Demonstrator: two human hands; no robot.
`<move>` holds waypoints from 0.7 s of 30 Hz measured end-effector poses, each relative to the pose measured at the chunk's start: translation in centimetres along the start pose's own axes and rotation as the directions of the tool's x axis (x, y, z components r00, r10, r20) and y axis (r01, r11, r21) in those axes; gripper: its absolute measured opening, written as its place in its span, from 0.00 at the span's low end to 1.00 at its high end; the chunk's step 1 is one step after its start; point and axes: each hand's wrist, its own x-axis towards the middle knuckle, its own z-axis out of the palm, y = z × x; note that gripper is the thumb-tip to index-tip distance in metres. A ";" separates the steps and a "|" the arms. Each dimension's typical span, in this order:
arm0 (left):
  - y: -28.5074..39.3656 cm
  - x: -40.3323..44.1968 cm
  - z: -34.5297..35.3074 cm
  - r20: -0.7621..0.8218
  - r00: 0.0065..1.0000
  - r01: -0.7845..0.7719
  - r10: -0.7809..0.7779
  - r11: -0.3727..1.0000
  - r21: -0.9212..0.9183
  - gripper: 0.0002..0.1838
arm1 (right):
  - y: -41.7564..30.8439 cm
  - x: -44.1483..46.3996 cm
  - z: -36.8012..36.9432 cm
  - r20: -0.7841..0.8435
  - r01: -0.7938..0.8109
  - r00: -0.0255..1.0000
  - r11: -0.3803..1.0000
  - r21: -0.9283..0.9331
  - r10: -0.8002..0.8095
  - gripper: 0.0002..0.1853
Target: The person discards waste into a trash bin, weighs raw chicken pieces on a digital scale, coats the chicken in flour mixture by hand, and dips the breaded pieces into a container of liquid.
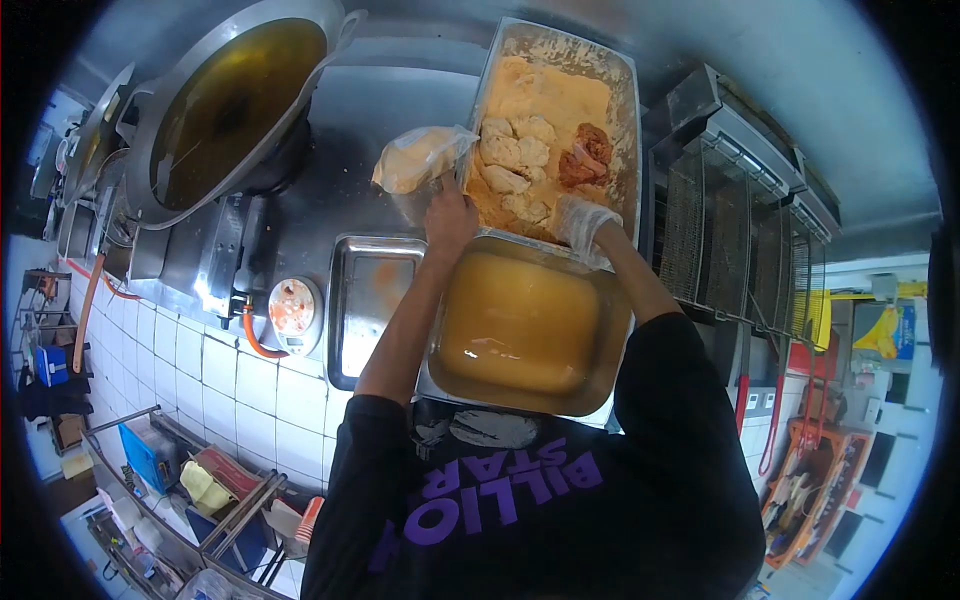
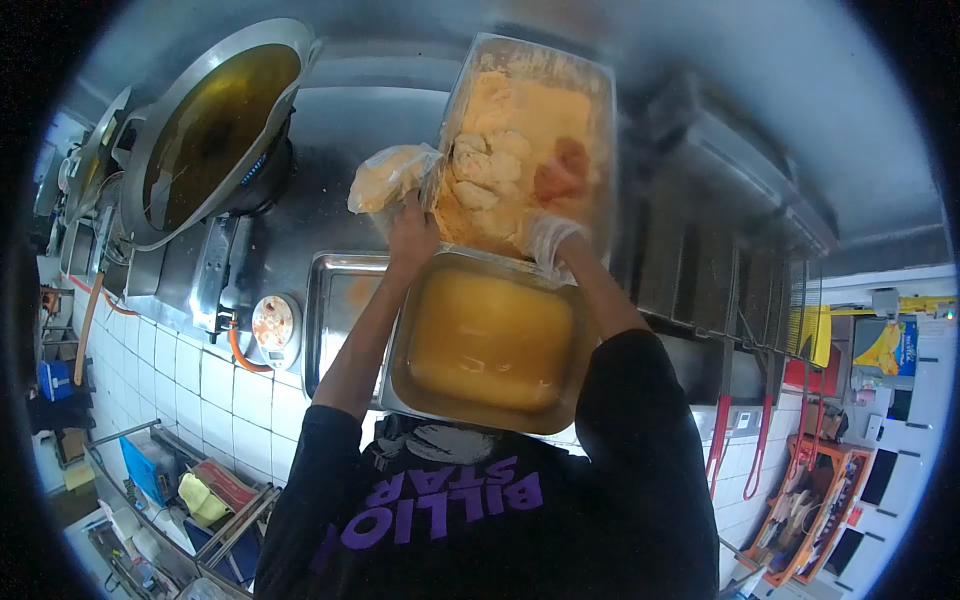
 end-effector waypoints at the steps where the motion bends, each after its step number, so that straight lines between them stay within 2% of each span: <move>1: -0.1 0.1 0.1 0.009 1.000 0.001 -0.001 1.000 -0.007 0.26 | 0.2 0.0 0.2 0.004 -0.001 1.000 1.000 0.017 0.001 0.08; 3: -0.2 0.0 0.2 0.023 1.000 -0.001 0.001 1.000 -0.012 0.27 | -1.2 -2.1 -5.2 0.176 -0.079 0.984 0.944 0.321 0.022 0.09; 5: -0.2 0.1 0.0 0.052 0.999 0.013 -0.013 1.000 -0.012 0.27 | -1.7 -2.0 -7.0 0.178 -0.086 0.984 0.941 0.328 0.027 0.09; 8: -0.4 0.1 0.2 0.032 0.999 0.015 -0.014 0.999 -0.036 0.27 | -2.2 -1.6 -5.8 0.086 -0.094 0.994 0.949 0.301 0.072 0.09; 11: -0.5 0.0 0.3 0.023 1.000 0.006 -0.005 0.998 -0.058 0.26 | -1.4 -3.0 -4.8 -0.106 -0.141 0.978 0.944 0.297 0.179 0.09; 14: -0.9 0.1 0.8 0.027 0.999 0.022 -0.022 1.000 -0.006 0.25 | 1.0 -5.9 -4.7 -0.301 -0.232 0.896 0.923 0.306 0.325 0.09; 17: -0.6 0.2 0.4 0.060 0.997 0.050 -0.049 0.998 -0.024 0.24 | 4.4 -7.9 -3.5 -0.339 -0.344 0.838 0.897 0.278 0.426 0.09; 21: -0.6 0.3 0.5 0.055 0.998 0.042 -0.042 0.999 0.001 0.24 | 5.0 -8.0 -0.7 -0.309 -0.411 0.826 0.879 0.243 0.472 0.10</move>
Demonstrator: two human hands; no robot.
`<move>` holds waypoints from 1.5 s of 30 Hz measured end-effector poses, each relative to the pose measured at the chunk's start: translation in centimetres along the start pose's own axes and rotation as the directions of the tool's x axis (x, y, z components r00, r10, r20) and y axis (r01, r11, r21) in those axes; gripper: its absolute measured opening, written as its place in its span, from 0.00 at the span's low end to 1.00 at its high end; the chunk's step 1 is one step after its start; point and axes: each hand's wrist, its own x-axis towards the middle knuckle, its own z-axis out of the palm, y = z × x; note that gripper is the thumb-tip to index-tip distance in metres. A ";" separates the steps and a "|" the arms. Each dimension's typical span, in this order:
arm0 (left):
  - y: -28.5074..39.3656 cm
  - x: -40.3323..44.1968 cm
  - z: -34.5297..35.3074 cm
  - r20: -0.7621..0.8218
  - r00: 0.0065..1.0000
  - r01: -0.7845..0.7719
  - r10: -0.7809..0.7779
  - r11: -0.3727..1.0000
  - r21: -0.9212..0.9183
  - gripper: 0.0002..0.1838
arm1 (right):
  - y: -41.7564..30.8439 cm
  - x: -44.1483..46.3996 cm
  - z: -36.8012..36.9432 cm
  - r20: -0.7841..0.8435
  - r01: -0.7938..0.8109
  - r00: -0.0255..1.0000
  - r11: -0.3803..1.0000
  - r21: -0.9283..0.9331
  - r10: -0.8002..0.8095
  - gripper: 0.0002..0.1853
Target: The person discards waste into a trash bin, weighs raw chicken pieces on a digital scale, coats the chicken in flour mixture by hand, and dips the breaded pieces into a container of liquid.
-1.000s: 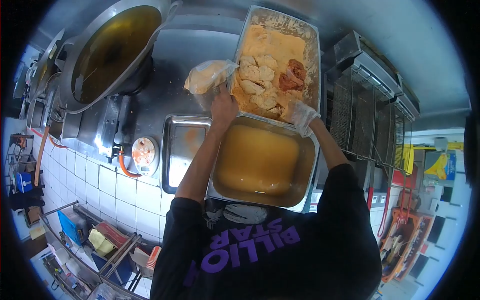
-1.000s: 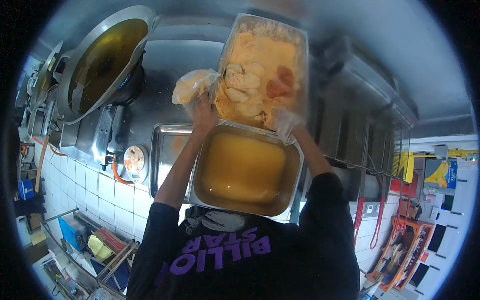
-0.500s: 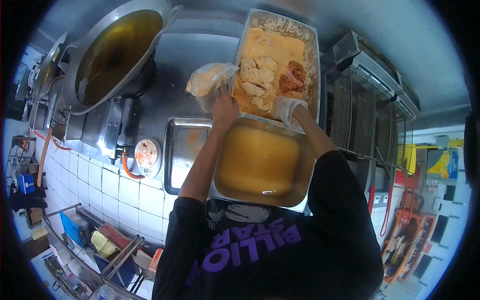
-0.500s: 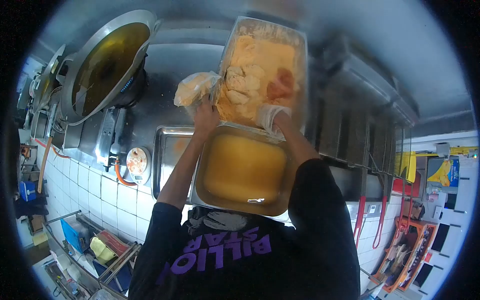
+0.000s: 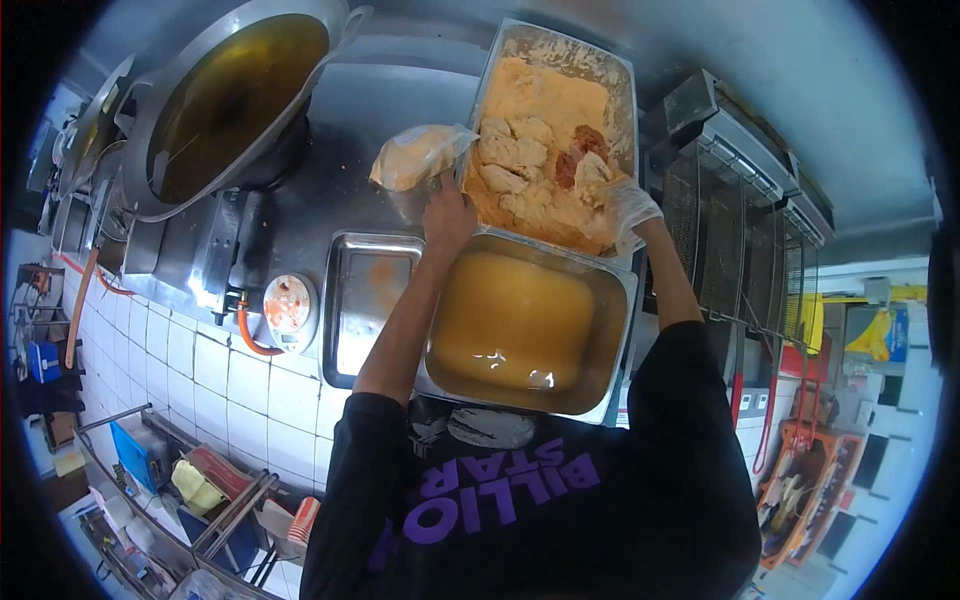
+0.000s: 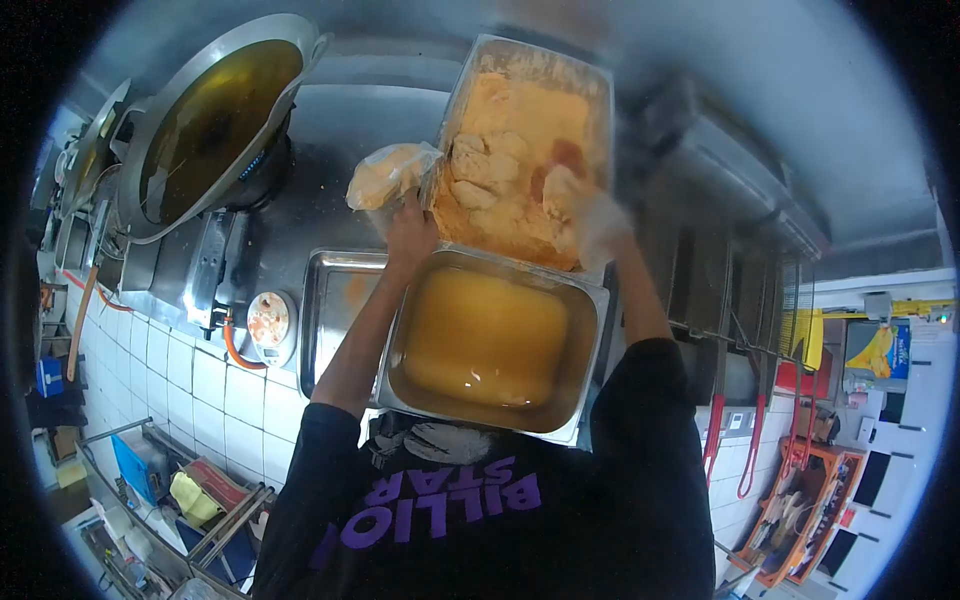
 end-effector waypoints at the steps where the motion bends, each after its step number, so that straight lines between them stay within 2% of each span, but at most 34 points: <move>1: 0.0 -0.1 0.0 -0.004 1.000 -0.008 0.008 1.000 -0.011 0.24 | -0.3 -0.1 0.7 -0.008 -0.010 1.000 1.000 -0.006 0.010 0.10; 10: 0.5 -0.5 -0.7 -0.007 1.000 -0.004 0.004 0.999 -0.053 0.28 | 1.1 0.7 -0.8 -0.116 -0.027 0.993 0.999 -0.037 0.023 0.10; 15: 0.1 -0.5 -0.3 -0.033 0.998 -0.049 0.048 0.998 -0.045 0.28 | -2.1 0.6 3.4 -0.259 -0.084 0.965 0.987 -0.134 0.047 0.10; 17: 0.0 -0.4 -0.2 -0.035 0.999 -0.032 0.031 0.999 -0.044 0.28 | -3.5 0.3 4.0 -0.275 -0.165 0.949 0.986 -0.010 0.156 0.10; 19: -0.1 -0.4 -0.1 -0.050 0.998 -0.039 0.038 0.999 -0.030 0.28 | -5.0 0.1 1.6 -0.179 -0.299 0.915 0.907 0.298 0.361 0.11; 21: 0.0 -0.5 -0.1 -0.060 0.997 -0.045 0.044 0.999 -0.017 0.28 | -4.8 0.4 1.9 -0.245 -0.323 0.909 0.942 0.096 0.337 0.14; 22: 0.0 -0.5 -0.1 -0.056 0.998 -0.043 0.042 0.999 -0.015 0.28 | -4.5 0.8 2.0 -0.243 -0.322 0.910 0.942 0.097 0.336 0.14; 23: 0.1 -0.6 -0.2 -0.051 0.998 -0.043 0.042 0.999 -0.012 0.27 | -4.1 1.5 2.3 -0.049 -0.202 0.979 0.977 -0.064 0.199 0.15; 24: 0.2 -0.6 -0.4 -0.049 0.998 -0.044 0.044 0.999 -0.011 0.27 | -4.5 1.5 0.6 0.165 -0.047 0.983 0.980 -0.194 0.080 0.17; 25: 0.4 -0.5 -0.5 -0.031 0.999 -0.038 0.037 0.999 -0.023 0.27 | -5.1 1.5 -1.1 0.165 -0.049 0.983 0.980 -0.194 0.081 0.17; 26: 0.4 -0.4 -0.6 -0.016 0.999 -0.030 0.030 0.999 -0.035 0.27 | -7.7 1.1 -8.2 0.439 0.165 0.895 0.973 -0.159 -0.080 0.15; 27: 0.4 -0.4 -0.6 -0.020 0.999 -0.028 0.028 0.999 -0.033 0.27 | -9.2 1.0 -12.1 0.668 0.359 0.709 0.931 -0.066 -0.226 0.13; 28: 0.5 -0.5 -0.7 -0.012 1.000 -0.023 0.022 1.000 -0.018 0.27 | -9.2 1.4 -10.5 0.665 0.364 0.711 0.929 -0.067 -0.230 0.13; 30: 0.3 -0.4 -0.6 -0.005 1.000 -0.011 0.011 1.000 -0.002 0.26 | -9.1 2.5 -4.6 0.483 0.160 0.860 0.986 0.048 -0.163 0.12; 31: 0.1 -0.4 -0.4 -0.002 1.000 -0.012 0.012 1.000 -0.012 0.26 | -9.2 2.9 -3.2 0.484 0.160 0.859 0.986 0.053 -0.165 0.12; 33: 0.4 -0.4 -0.6 0.000 1.000 -0.019 0.019 1.000 -0.020 0.26 | -9.2 3.7 -2.5 0.584 -0.274 0.797 0.953 0.131 0.150 0.16; 37: 0.6 -0.5 -0.8 0.014 1.000 0.019 -0.018 1.000 -0.017 0.27 | -9.5 2.5 -4.9 0.498 -0.291 0.851 0.940 0.181 0.167 0.18; 39: 0.4 -0.4 -0.6 0.006 1.000 0.010 -0.010 1.000 -0.011 0.27 | -9.5 2.3 -6.2 0.471 -0.011 0.882 0.999 0.049 -0.013 0.21; 42: 0.3 -0.5 -0.4 -0.012 1.000 -0.010 0.009 1.000 -0.030 0.27 | -8.3 3.4 -4.9 0.490 0.008 0.870 0.994 0.113 -0.063 0.19; 45: 0.5 -0.6 -0.5 -0.023 1.000 0.003 -0.003 1.000 0.016 0.28 | -9.4 4.0 -4.1 0.465 0.045 0.882 0.997 0.062 -0.069 0.17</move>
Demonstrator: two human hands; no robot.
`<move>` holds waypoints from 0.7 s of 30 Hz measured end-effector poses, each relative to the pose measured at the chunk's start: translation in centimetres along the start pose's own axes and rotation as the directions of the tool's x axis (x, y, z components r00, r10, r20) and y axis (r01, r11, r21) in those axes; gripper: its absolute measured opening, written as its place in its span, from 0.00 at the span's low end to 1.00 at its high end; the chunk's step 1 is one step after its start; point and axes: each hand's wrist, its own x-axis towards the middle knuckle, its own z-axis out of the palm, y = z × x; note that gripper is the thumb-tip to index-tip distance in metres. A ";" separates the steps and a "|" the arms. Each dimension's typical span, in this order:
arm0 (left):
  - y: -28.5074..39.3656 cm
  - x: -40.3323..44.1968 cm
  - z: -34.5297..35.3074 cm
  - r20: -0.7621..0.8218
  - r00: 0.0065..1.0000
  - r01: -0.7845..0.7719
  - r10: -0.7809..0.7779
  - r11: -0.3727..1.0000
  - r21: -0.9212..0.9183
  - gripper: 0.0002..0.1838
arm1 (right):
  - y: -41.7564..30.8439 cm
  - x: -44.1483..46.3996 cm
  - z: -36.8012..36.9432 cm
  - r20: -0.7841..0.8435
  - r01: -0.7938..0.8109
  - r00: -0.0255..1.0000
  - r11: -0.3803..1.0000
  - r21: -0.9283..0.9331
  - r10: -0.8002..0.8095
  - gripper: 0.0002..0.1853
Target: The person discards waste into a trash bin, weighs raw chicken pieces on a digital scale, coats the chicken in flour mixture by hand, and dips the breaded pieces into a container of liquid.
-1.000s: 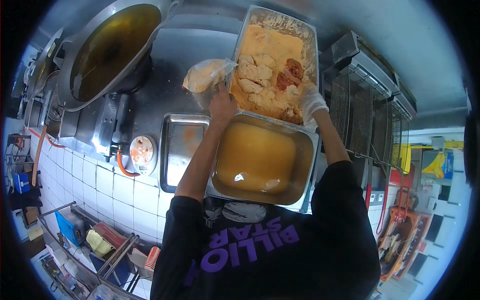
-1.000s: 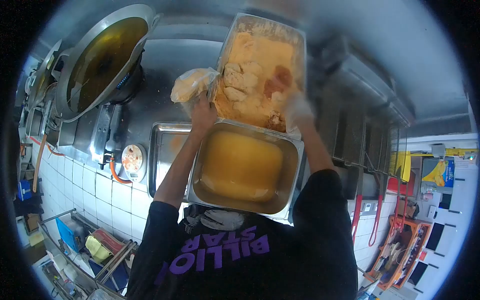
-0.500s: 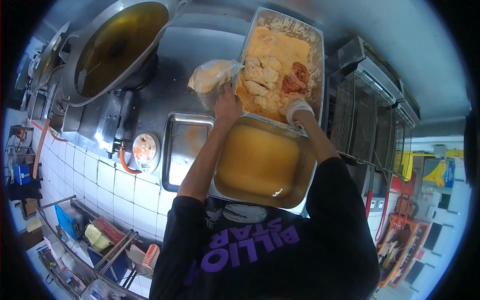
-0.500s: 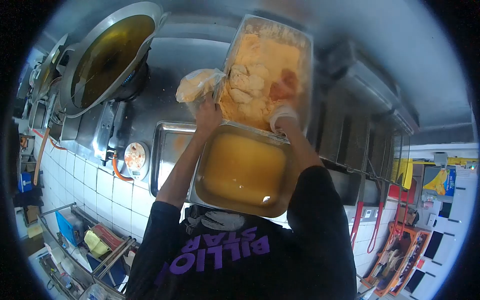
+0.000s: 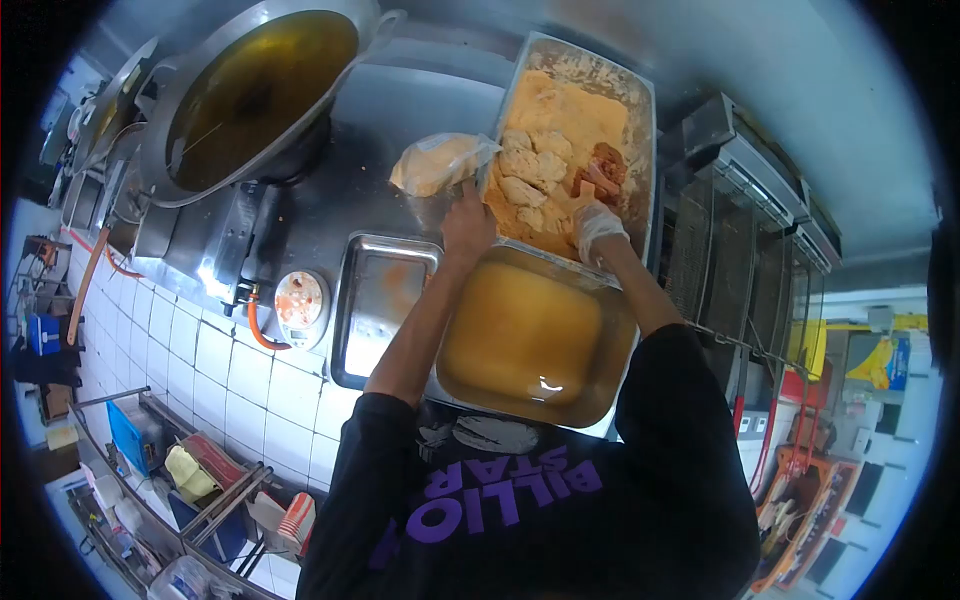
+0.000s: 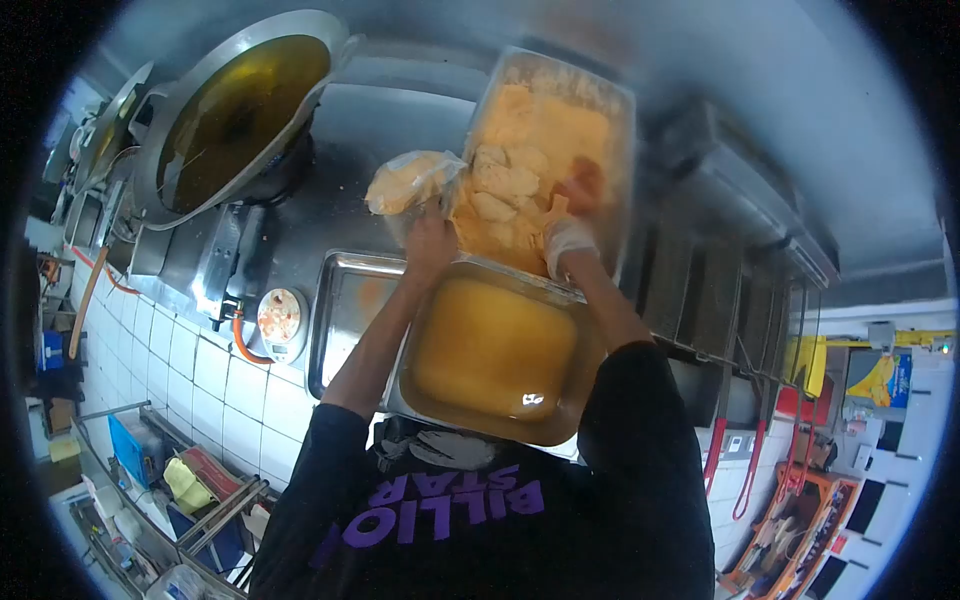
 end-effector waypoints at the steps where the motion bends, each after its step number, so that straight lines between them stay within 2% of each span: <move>1: 0.2 0.0 0.0 0.043 0.999 0.018 -0.017 1.000 -0.009 0.28 | -0.4 0.7 1.1 -0.014 0.014 1.000 1.000 -0.007 -0.014 0.17; 2: 0.1 0.1 -0.1 0.077 0.996 0.044 -0.043 0.999 -0.012 0.29 | -0.4 2.1 3.6 -0.146 -0.002 0.989 1.000 0.018 0.004 0.15; 3: -0.8 0.4 0.9 0.043 0.999 -0.011 0.009 0.999 0.030 0.29 | -0.5 3.1 4.8 -0.280 -0.002 0.960 0.999 0.045 0.015 0.14; 4: -1.5 0.6 2.0 0.011 0.998 -0.058 0.057 0.995 0.080 0.30 | -0.4 2.5 4.1 -0.207 0.050 0.977 0.999 -0.023 -0.053 0.14; 6: -0.7 -0.1 0.9 -0.019 0.999 -0.037 0.037 0.999 -0.008 0.30 | -1.0 -0.8 -0.3 -0.060 0.117 0.990 0.982 -0.146 -0.127 0.13; 8: -0.2 -0.4 0.3 0.019 1.000 0.011 -0.010 0.999 -0.037 0.29 | -1.2 -1.8 -1.7 0.022 0.144 0.990 0.974 -0.174 -0.143 0.13; 10: 0.2 -1.0 -0.5 -0.019 1.000 0.005 -0.006 0.998 -0.057 0.28 | -1.0 -0.8 -1.3 0.052 0.159 0.987 0.973 -0.165 -0.153 0.13; 15: 0.6 -0.8 -1.2 -0.015 1.000 0.014 -0.015 0.997 -0.079 0.25 | -1.5 3.5 1.9 -0.037 0.103 0.994 0.990 -0.094 -0.107 0.12; 21: 0.7 -0.9 -0.9 -0.020 1.000 0.009 -0.011 0.996 -0.093 0.22 | 1.3 2.3 2.5 -0.213 0.092 0.970 0.989 -0.117 -0.115 0.11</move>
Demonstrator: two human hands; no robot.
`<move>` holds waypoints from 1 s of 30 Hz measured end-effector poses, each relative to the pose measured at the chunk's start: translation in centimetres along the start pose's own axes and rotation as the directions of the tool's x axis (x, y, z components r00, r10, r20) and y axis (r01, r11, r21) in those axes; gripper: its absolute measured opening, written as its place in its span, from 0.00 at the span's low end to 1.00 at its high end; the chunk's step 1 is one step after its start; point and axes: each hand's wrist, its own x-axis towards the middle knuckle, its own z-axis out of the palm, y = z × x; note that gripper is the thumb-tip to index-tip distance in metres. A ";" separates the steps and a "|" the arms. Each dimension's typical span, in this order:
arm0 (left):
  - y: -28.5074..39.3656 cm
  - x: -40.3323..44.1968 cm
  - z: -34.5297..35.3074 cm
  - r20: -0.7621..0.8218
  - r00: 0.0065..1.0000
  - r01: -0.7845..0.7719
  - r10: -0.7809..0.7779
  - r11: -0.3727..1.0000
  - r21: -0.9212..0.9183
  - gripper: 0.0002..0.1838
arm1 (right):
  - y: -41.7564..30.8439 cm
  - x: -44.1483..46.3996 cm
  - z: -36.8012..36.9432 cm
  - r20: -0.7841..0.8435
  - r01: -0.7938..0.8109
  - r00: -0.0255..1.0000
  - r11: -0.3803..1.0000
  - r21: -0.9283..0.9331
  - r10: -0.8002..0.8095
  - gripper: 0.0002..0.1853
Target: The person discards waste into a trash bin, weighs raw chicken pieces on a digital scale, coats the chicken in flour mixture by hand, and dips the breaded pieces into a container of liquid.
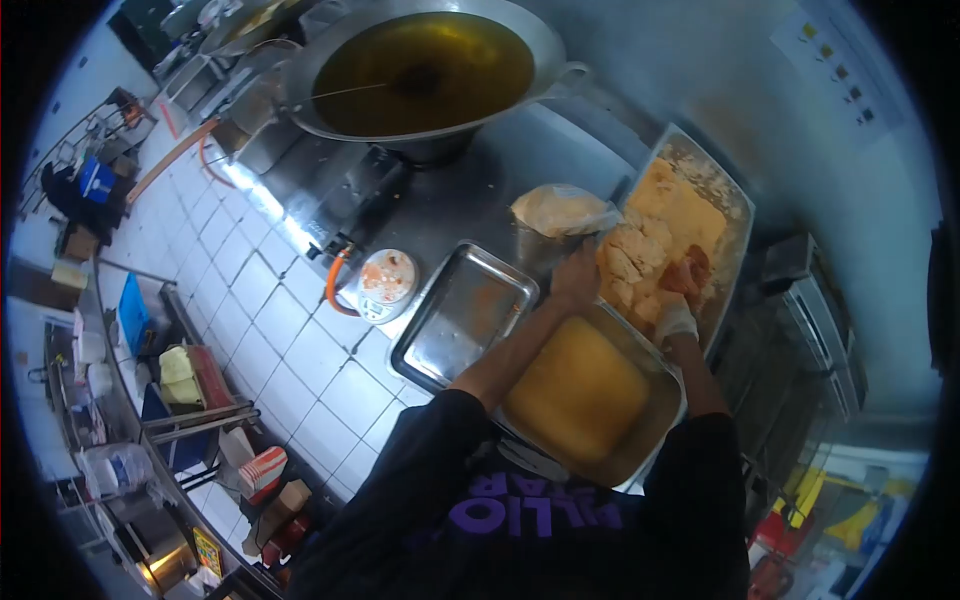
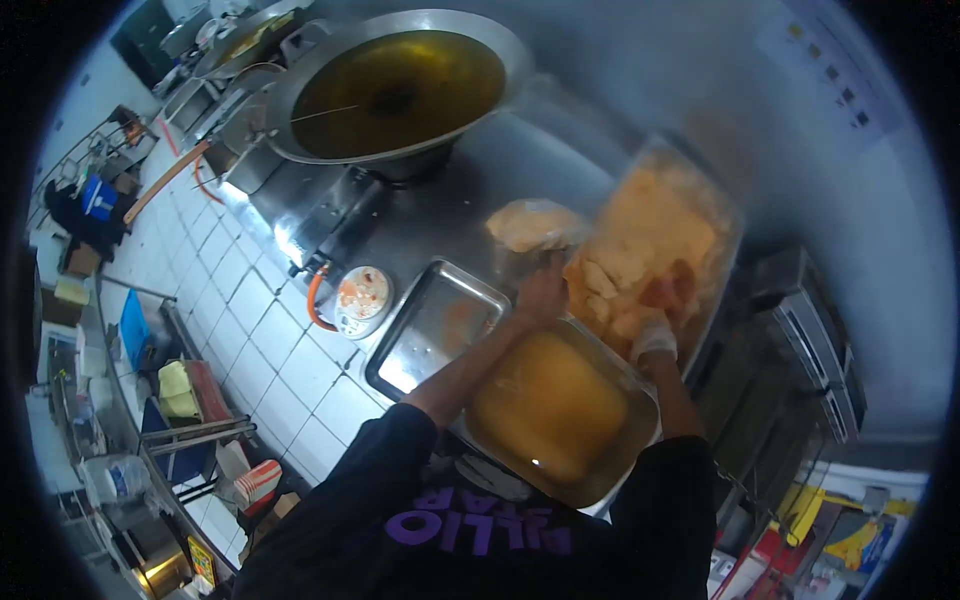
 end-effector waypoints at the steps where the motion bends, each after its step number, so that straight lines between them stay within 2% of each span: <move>1: -0.1 0.1 -0.1 0.013 1.000 0.008 -0.007 1.000 -0.016 0.22 | 1.1 -1.1 -0.2 -0.031 -0.018 0.999 1.000 -0.007 0.017 0.11; 6: -0.5 0.6 0.5 0.054 0.998 0.012 -0.011 1.000 -0.016 0.23 | 5.4 -3.1 -1.8 -0.128 -0.047 0.991 0.997 -0.056 0.040 0.11; 10: -0.1 0.5 -0.1 0.106 0.993 0.048 -0.048 0.999 0.000 0.23 | 4.2 -2.9 0.4 0.024 0.051 0.999 0.993 -0.104 -0.049 0.10; 12: -0.3 0.4 0.2 0.040 0.999 0.014 -0.015 1.000 0.020 0.23 | 2.9 -2.7 2.3 0.131 0.127 0.985 0.985 -0.115 -0.112 0.10; 15: -0.2 0.7 -0.1 0.103 0.993 0.050 -0.052 0.998 0.024 0.23 | 2.4 -1.6 4.5 0.230 0.240 0.950 0.966 -0.099 -0.212 0.09; 17: -0.5 0.5 0.1 0.094 0.995 0.038 -0.040 0.999 0.017 0.23 | 2.5 -0.7 5.7 0.252 0.252 0.938 0.968 -0.020 -0.239 0.09; 18: -0.5 0.6 0.3 0.075 0.997 0.026 -0.027 1.000 0.008 0.23 | 2.3 -0.4 6.1 0.252 0.062 0.962 0.983 0.173 -0.105 0.11; 19: -0.5 0.7 0.3 0.076 0.997 0.020 -0.020 1.000 0.006 0.23 | 2.4 -0.3 6.4 0.251 0.056 0.963 0.983 0.173 -0.099 0.11; 25: -0.4 0.7 0.3 0.107 0.991 0.075 -0.076 0.997 0.017 0.24 | 1.1 -2.0 2.3 0.259 0.178 0.943 0.975 0.135 -0.208 0.10; 27: -0.8 0.8 0.7 0.077 0.997 0.024 -0.026 0.999 0.025 0.24 | -0.9 -4.6 -2.2 0.215 0.026 0.976 0.996 0.080 -0.043 0.06; 28: -0.8 0.6 0.6 0.081 0.996 0.023 -0.024 0.999 0.023 0.24 | -0.6 -4.3 -1.3 0.219 0.023 0.975 0.996 0.082 -0.040 0.06; 30: -0.6 0.6 0.3 0.064 0.998 0.003 -0.003 1.000 0.012 0.26 | 0.4 -3.0 0.2 0.194 0.141 0.974 0.985 -0.095 -0.120 0.06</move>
